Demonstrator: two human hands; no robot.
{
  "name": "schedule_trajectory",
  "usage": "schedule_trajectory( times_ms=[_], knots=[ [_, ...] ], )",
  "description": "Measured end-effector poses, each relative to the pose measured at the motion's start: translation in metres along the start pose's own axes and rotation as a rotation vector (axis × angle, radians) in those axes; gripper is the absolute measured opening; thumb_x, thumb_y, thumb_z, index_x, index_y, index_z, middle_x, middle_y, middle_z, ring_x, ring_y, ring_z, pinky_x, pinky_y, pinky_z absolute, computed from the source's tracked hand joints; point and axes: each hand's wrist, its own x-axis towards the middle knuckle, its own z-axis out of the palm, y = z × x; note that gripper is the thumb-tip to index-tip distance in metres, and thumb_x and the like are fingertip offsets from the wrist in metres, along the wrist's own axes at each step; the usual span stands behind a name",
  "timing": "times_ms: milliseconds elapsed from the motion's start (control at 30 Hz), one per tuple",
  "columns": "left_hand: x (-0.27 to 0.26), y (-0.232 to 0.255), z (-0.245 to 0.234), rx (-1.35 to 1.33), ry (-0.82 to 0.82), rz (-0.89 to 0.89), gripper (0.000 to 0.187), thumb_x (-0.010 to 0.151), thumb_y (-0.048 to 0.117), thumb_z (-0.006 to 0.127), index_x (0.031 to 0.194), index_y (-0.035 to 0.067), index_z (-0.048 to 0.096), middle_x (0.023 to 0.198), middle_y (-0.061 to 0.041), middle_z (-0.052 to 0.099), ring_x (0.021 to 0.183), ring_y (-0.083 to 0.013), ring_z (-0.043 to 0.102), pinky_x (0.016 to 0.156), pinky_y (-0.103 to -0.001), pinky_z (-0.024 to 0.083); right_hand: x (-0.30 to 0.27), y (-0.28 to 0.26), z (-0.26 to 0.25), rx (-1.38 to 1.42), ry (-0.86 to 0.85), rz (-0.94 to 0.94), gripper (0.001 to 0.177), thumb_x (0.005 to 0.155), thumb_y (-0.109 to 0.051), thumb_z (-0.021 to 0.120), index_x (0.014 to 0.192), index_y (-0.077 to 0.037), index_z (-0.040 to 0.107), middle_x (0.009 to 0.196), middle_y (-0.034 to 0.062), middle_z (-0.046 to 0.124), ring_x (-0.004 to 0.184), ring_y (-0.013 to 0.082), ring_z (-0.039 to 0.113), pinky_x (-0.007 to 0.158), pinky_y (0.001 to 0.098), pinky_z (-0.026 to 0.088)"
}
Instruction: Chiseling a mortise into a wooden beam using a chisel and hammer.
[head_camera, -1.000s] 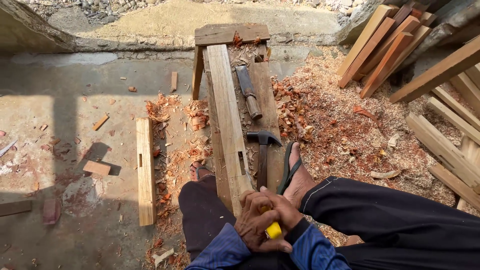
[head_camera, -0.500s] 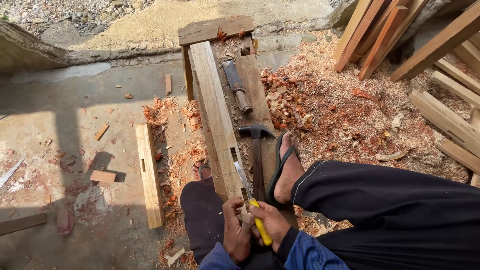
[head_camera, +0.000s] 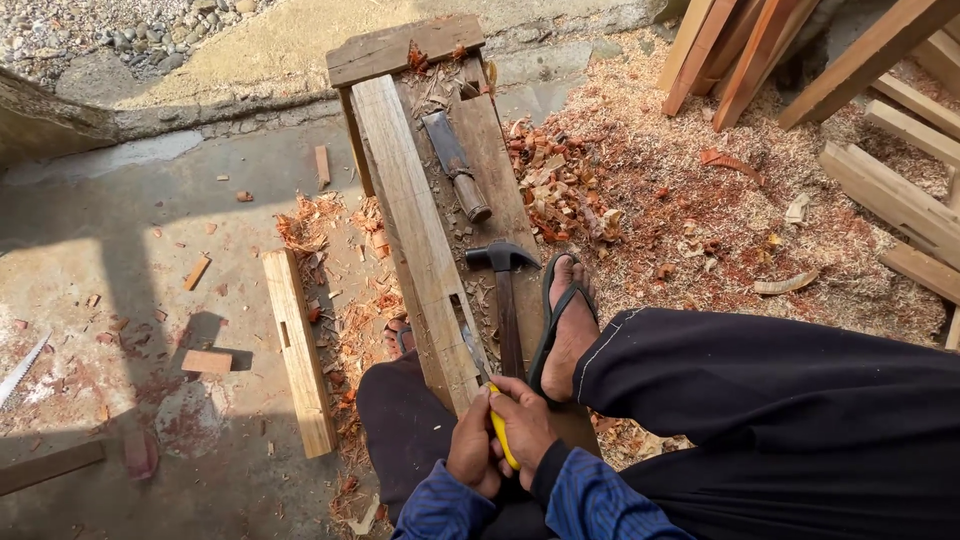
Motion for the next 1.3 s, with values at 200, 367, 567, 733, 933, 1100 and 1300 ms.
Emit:
schedule_trajectory(
  times_ms=[200,367,567,733,933,1100,1300],
  knots=[
    [0.051,-0.003,-0.007,-0.073,0.088,0.150,0.045,0.101,0.047,0.050,0.105,0.005,0.066,0.074,-0.007,0.063,0.054,-0.0168,0.057,0.046,-0.031,0.045,0.067,0.032,0.002,0.146,-0.024,-0.258,0.040,0.096,-0.018,0.063,0.133,-0.004,0.064,0.102,0.0103,0.074,0.081,0.0120,0.067,0.069,0.0249,0.055],
    [0.058,-0.011,-0.016,-0.028,0.067,0.315,0.044,0.104,0.040,0.047,0.107,0.000,0.066,0.086,-0.009,0.069,0.074,-0.0184,0.065,0.065,-0.033,0.053,0.068,0.043,0.001,0.168,-0.050,-0.341,0.041,0.096,-0.016,0.063,0.134,0.000,0.062,0.109,0.0109,0.073,0.093,0.0134,0.067,0.082,0.0262,0.055],
    [-0.005,-0.012,0.023,0.182,-0.125,0.710,0.043,0.110,0.033,0.042,0.101,-0.002,0.065,0.086,-0.006,0.065,0.076,-0.0120,0.058,0.067,-0.029,0.049,0.005,0.035,-0.011,0.023,-0.068,-0.620,0.043,0.100,-0.016,0.060,0.139,0.003,0.059,0.120,0.0114,0.071,0.104,0.0129,0.066,0.091,0.0248,0.054],
    [0.034,-0.025,0.010,0.179,-0.137,0.693,0.042,0.112,0.032,0.041,0.096,-0.001,0.062,0.084,-0.005,0.063,0.075,-0.0098,0.055,0.066,-0.028,0.048,0.025,0.025,-0.012,-0.002,-0.014,-0.502,0.044,0.100,-0.016,0.057,0.140,0.000,0.060,0.121,0.0114,0.072,0.103,0.0140,0.067,0.089,0.0260,0.054],
    [-0.004,-0.020,0.021,0.008,0.013,0.383,0.044,0.106,0.036,0.043,0.095,0.000,0.065,0.077,-0.007,0.065,0.065,-0.0134,0.059,0.058,-0.030,0.049,0.013,0.029,-0.018,0.087,-0.064,-0.203,0.050,0.098,-0.017,0.053,0.148,-0.009,0.055,0.121,0.0122,0.071,0.100,0.0153,0.068,0.085,0.0264,0.055],
    [-0.006,-0.016,0.012,-0.001,0.021,0.115,0.049,0.102,0.046,0.047,0.096,0.002,0.067,0.065,-0.009,0.061,0.046,-0.0167,0.053,0.041,-0.032,0.040,-0.009,0.014,-0.005,0.134,-0.015,-0.061,0.050,0.099,-0.020,0.051,0.149,-0.016,0.054,0.116,0.0128,0.071,0.094,0.0172,0.067,0.078,0.0278,0.055],
    [0.003,-0.012,0.010,0.031,0.009,0.049,0.055,0.104,0.052,0.044,0.095,0.002,0.065,0.058,-0.009,0.058,0.037,-0.0183,0.049,0.033,-0.033,0.035,0.004,0.015,-0.007,0.045,0.029,-0.041,0.047,0.101,-0.025,0.050,0.147,-0.020,0.059,0.096,0.0094,0.071,0.067,0.0140,0.061,0.051,0.0279,0.049]
  ],
)
